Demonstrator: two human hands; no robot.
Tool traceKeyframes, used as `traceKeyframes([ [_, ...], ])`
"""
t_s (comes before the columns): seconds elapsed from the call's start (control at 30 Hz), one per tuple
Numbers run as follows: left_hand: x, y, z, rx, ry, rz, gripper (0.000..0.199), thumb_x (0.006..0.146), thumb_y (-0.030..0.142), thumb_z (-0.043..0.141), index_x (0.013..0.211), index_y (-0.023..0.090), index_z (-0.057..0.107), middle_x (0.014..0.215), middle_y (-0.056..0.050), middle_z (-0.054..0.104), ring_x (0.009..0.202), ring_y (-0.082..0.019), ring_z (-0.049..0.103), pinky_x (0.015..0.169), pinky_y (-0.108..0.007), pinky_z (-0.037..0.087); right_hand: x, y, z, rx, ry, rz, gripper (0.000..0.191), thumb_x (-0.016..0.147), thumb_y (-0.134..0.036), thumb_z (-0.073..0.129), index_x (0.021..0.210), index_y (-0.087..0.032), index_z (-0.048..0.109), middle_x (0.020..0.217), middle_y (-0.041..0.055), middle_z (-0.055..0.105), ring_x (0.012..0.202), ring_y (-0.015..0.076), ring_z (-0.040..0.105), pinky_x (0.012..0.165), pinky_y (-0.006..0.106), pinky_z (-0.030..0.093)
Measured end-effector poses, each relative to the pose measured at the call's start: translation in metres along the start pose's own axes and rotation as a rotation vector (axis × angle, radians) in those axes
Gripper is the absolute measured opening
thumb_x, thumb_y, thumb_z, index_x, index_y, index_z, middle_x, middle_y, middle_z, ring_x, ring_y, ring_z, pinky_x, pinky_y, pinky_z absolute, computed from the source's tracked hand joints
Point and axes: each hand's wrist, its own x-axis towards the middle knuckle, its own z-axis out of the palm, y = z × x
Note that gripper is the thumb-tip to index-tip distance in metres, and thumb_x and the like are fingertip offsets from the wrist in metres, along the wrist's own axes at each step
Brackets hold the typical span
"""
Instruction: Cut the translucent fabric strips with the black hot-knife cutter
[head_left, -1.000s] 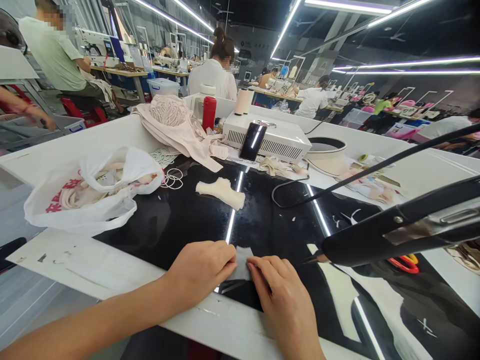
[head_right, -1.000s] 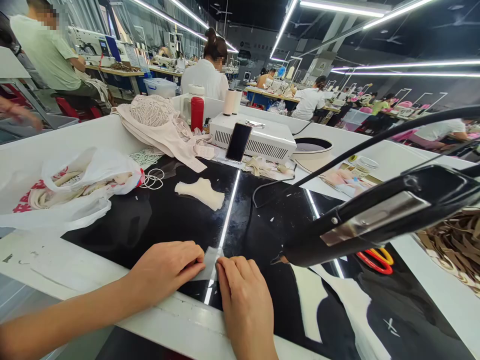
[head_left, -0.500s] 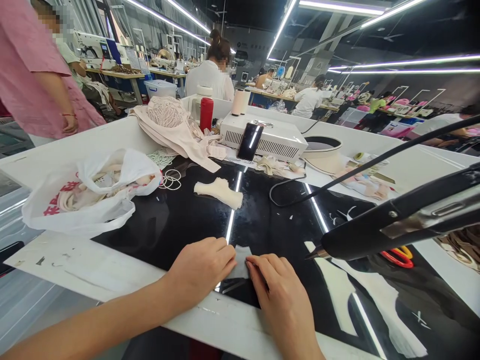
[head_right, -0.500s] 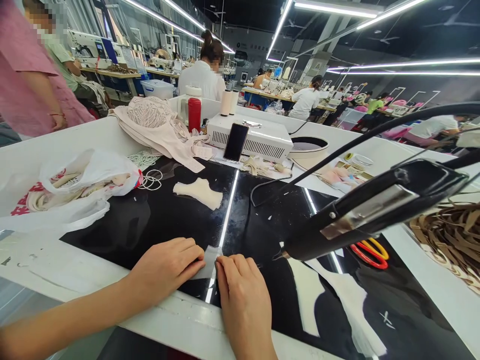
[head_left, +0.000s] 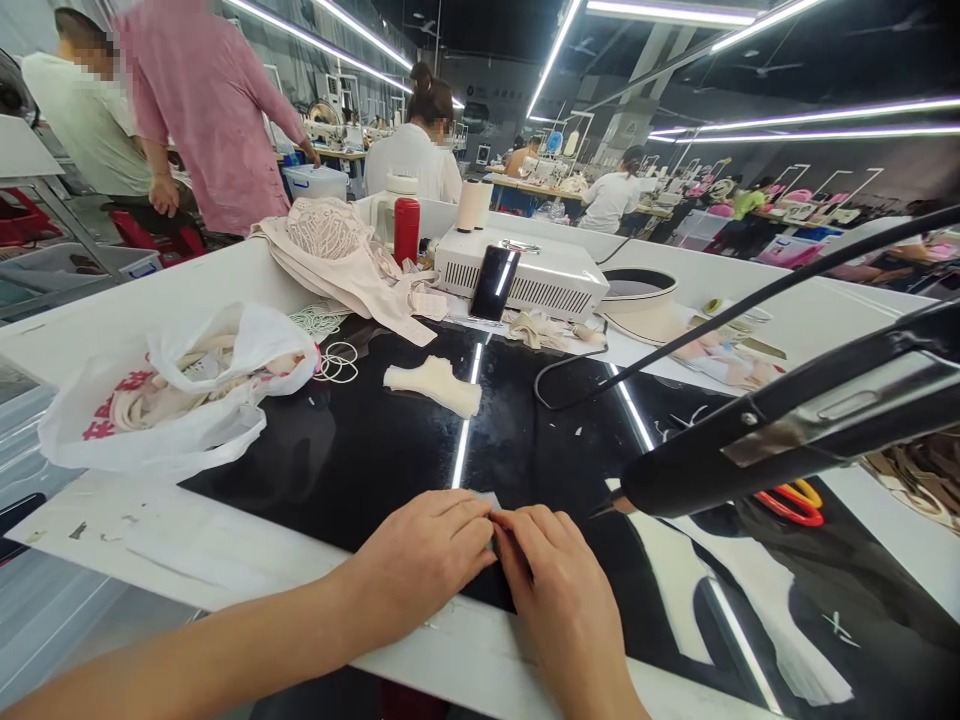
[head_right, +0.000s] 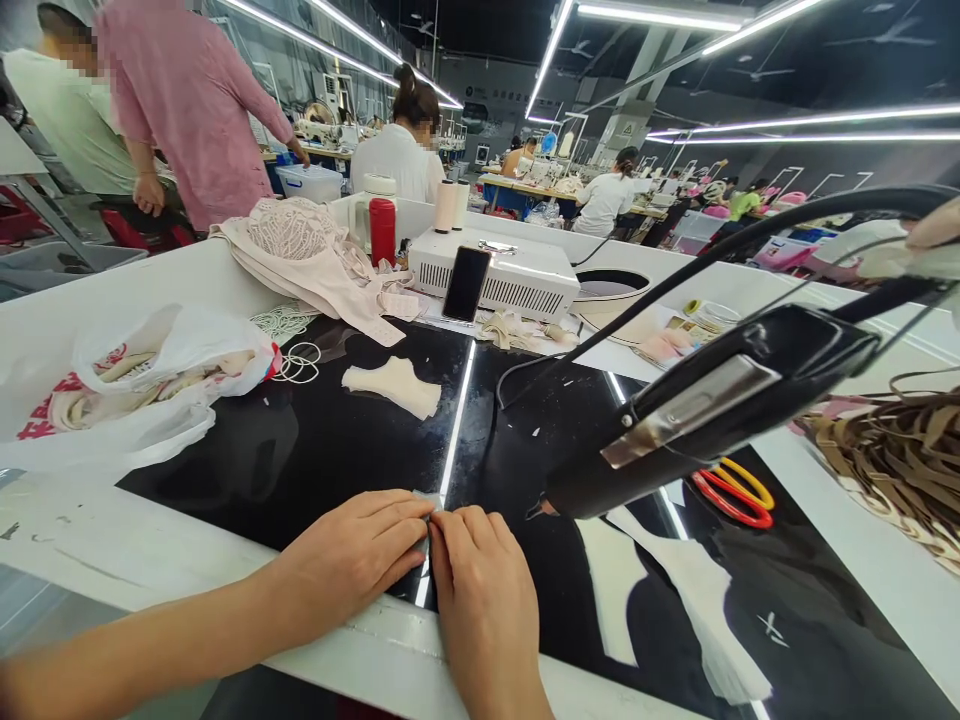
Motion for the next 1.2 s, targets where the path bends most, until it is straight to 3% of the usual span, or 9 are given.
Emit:
traceKeyframes([
  [0.43, -0.003, 0.0, 0.003, -0.008, 0.004, 0.02, 0.027, 0.109, 0.024, 0.044, 0.113, 0.009, 0.066, 0.12, -0.01, 0.074, 0.115, -0.021, 0.069, 0.103, -0.035, 0.056, -0.005, 0.001, -0.001, -0.007, 0.005, 0.015, 0.029, 0.107, -0.022, 0.04, 0.099, -0.02, 0.068, 0.079, 0.0042, 0.066, 0.067, 0.0191, 0.057, 0.063, 0.034, 0.043],
  [0.57, -0.002, 0.0, 0.003, -0.042, 0.018, 0.018, 0.024, 0.107, 0.023, 0.047, 0.114, 0.009, 0.065, 0.121, -0.009, 0.073, 0.116, -0.02, 0.069, 0.104, -0.034, 0.057, -0.011, 0.008, -0.004, -0.008, 0.03, 0.014, 0.027, 0.106, -0.024, 0.042, 0.103, -0.019, 0.068, 0.09, 0.007, 0.071, 0.078, 0.0213, 0.064, 0.071, 0.037, 0.048],
  [0.7, -0.003, 0.0, 0.003, -0.058, 0.008, 0.02, 0.021, 0.106, 0.022, 0.048, 0.112, 0.01, 0.065, 0.123, -0.01, 0.073, 0.117, -0.021, 0.068, 0.103, -0.035, 0.058, -0.014, 0.016, -0.024, -0.023, 0.145, 0.023, 0.02, 0.104, -0.03, 0.051, 0.109, -0.021, 0.068, 0.102, 0.0077, 0.072, 0.092, 0.0232, 0.067, 0.085, 0.039, 0.05],
  [0.8, -0.004, 0.0, 0.004, -0.075, -0.001, 0.014, 0.019, 0.106, 0.022, 0.049, 0.111, 0.012, 0.065, 0.125, -0.01, 0.072, 0.119, -0.02, 0.068, 0.103, -0.035, 0.059, -0.014, 0.02, -0.046, -0.044, 0.287, 0.16, 0.017, 0.102, -0.035, 0.056, 0.104, -0.025, 0.069, 0.098, 0.0067, 0.07, 0.091, 0.0243, 0.065, 0.085, 0.039, 0.049],
  [0.87, -0.004, 0.0, 0.006, -0.076, 0.005, 0.019, 0.018, 0.106, 0.022, 0.05, 0.11, 0.012, 0.065, 0.124, -0.01, 0.072, 0.12, -0.02, 0.067, 0.105, -0.035, 0.058, -0.013, 0.023, -0.059, -0.049, 0.418, 0.391, 0.02, 0.098, -0.043, 0.06, 0.094, -0.026, 0.068, 0.091, 0.0061, 0.066, 0.086, 0.0254, 0.062, 0.084, 0.042, 0.048],
  [0.97, -0.005, -0.001, 0.008, -0.07, 0.017, 0.033, 0.02, 0.107, 0.022, 0.048, 0.11, 0.011, 0.065, 0.124, -0.01, 0.072, 0.119, -0.02, 0.067, 0.104, -0.034, 0.058, -0.007, 0.034, -0.072, 0.129, 0.587, 0.683, 0.034, 0.085, -0.054, 0.074, 0.105, -0.028, 0.065, 0.096, 0.0053, 0.059, 0.09, 0.0271, 0.058, 0.091, 0.047, 0.047],
  [1.03, -0.005, -0.001, 0.009, -0.074, 0.019, 0.035, 0.022, 0.107, 0.021, 0.047, 0.113, 0.009, 0.065, 0.125, -0.01, 0.072, 0.119, -0.02, 0.067, 0.104, -0.034, 0.058, 0.001, 0.044, -0.077, 0.383, 0.614, 0.631, 0.067, 0.075, -0.053, 0.082, 0.132, -0.032, 0.053, 0.117, 0.0075, 0.057, 0.108, 0.0304, 0.057, 0.098, 0.051, 0.047],
  [1.1, -0.005, -0.001, 0.01, -0.083, 0.018, 0.038, 0.022, 0.107, 0.019, 0.047, 0.115, 0.009, 0.064, 0.126, -0.01, 0.072, 0.121, -0.021, 0.067, 0.105, -0.034, 0.058, 0.014, 0.051, -0.082, 0.577, 0.55, 0.513, 0.087, 0.074, -0.052, 0.083, 0.147, -0.038, 0.037, 0.137, 0.0087, 0.052, 0.126, 0.0316, 0.053, 0.102, 0.051, 0.046],
  [1.2, -0.006, -0.002, 0.012, -0.094, 0.006, 0.038, 0.021, 0.107, 0.018, 0.047, 0.116, 0.01, 0.064, 0.127, -0.01, 0.071, 0.122, -0.021, 0.066, 0.105, -0.035, 0.058, 0.037, 0.053, -0.089, 0.718, 0.521, 0.442, 0.079, 0.079, -0.048, 0.078, 0.147, -0.041, 0.038, 0.137, 0.0074, 0.056, 0.13, 0.0301, 0.054, 0.102, 0.05, 0.049],
])
